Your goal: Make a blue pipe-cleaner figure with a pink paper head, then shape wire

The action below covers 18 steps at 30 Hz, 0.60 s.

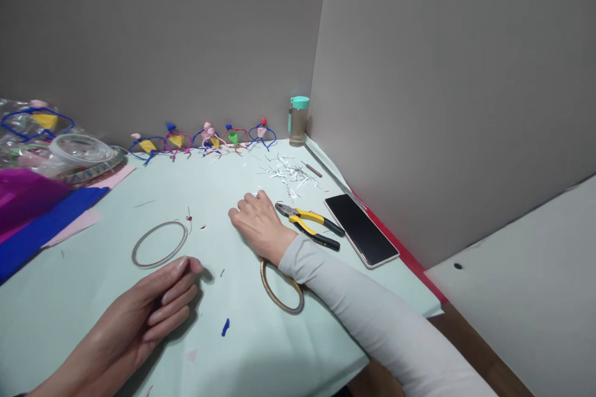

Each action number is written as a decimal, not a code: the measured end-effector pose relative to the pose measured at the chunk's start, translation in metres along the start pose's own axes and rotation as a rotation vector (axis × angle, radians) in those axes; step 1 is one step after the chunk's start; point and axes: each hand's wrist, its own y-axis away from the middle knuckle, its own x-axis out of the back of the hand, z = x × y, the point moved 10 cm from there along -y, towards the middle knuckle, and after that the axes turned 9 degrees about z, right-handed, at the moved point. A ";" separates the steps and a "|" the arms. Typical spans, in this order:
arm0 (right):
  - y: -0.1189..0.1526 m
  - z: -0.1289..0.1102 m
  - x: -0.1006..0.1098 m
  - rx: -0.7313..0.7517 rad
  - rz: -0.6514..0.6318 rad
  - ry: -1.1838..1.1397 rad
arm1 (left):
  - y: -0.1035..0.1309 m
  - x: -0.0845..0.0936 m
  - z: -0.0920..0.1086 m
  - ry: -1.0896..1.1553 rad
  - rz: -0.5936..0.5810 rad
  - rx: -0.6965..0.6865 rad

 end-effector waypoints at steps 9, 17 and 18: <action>0.015 -0.094 0.059 0.326 0.330 -0.305 | 0.000 0.003 0.006 0.093 0.137 -0.036; 0.026 -0.096 0.057 0.372 0.329 -0.396 | 0.004 0.020 0.003 0.115 0.297 -0.017; 0.026 -0.095 0.057 0.361 0.322 -0.419 | 0.004 0.022 0.003 0.103 0.309 -0.020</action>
